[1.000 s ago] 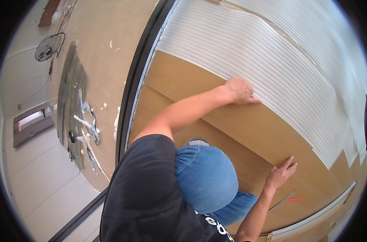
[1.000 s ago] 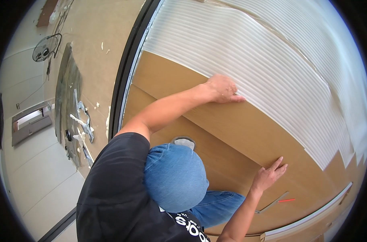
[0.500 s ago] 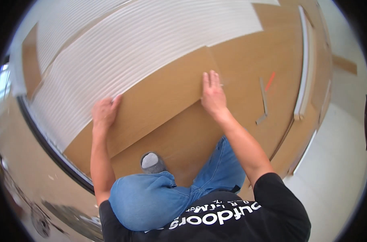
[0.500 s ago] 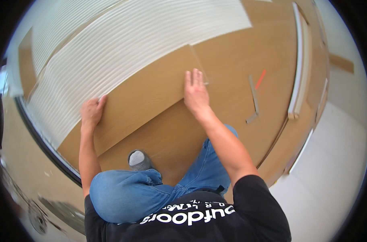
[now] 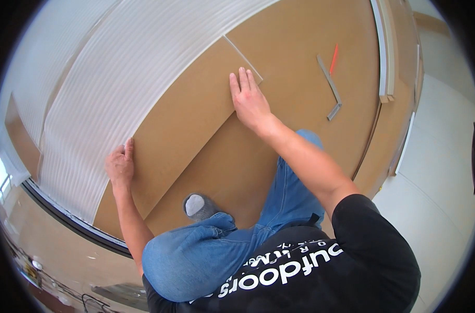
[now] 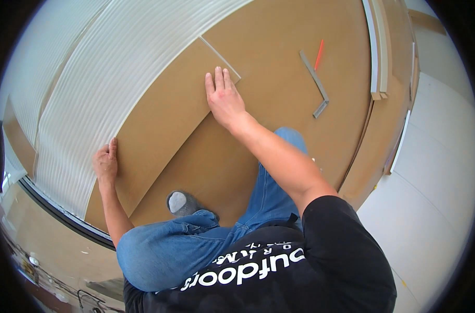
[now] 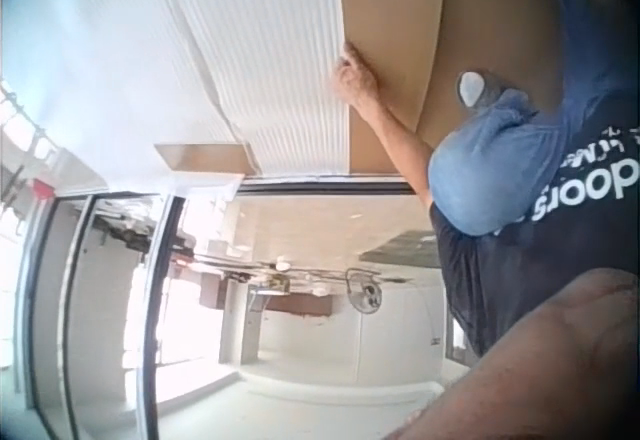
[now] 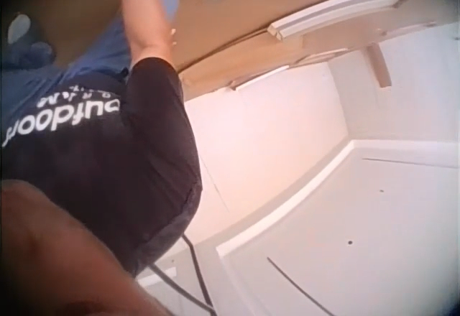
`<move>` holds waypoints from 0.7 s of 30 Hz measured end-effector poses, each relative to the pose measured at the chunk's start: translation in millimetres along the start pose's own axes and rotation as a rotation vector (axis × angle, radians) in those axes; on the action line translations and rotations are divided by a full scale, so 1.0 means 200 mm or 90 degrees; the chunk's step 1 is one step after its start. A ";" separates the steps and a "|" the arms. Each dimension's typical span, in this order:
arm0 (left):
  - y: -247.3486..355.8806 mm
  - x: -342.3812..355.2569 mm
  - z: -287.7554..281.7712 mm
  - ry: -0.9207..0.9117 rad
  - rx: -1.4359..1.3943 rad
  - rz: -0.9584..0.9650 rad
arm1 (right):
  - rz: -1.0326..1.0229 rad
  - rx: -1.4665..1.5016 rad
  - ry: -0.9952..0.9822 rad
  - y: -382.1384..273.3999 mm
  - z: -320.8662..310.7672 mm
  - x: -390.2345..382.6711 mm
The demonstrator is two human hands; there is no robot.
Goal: The person installs flooring panels by positioning them on the floor, using a hammer to tap them into place, and aligning them with existing panels.
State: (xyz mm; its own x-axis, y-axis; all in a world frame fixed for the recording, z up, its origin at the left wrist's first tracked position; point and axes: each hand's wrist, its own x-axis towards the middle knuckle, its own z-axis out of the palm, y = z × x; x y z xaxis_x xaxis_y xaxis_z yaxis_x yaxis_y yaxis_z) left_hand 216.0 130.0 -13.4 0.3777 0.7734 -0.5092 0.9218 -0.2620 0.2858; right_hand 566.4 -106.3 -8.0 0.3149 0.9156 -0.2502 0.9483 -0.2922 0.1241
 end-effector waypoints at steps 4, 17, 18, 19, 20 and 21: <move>0.02 0.00 0.00 0.015 -0.015 0.005 | 0.016 0.018 0.005 0.00 0.01 0.00; 0.04 0.01 0.01 0.009 0.014 0.009 | 0.041 0.078 0.029 0.00 0.05 0.00; 0.03 0.01 0.01 0.015 0.019 0.014 | 0.039 0.061 0.018 -0.01 0.05 0.00; 0.03 0.01 0.01 0.020 0.024 0.019 | 0.039 0.061 0.018 -0.02 0.04 0.01; 0.03 0.01 0.01 0.020 0.025 0.019 | 0.042 0.051 -0.009 -0.02 0.03 0.01; 0.03 0.01 0.01 0.023 0.030 0.020 | 0.045 0.039 -0.036 -0.02 0.03 0.01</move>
State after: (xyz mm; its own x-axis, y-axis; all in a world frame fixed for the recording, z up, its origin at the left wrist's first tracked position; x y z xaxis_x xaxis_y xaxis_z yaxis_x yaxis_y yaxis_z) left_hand 222.6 128.5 -13.6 0.4033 0.7845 -0.4710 0.9131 -0.3118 0.2626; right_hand 563.4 -105.3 -15.0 0.3814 0.8754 -0.2972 0.9237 -0.3736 0.0848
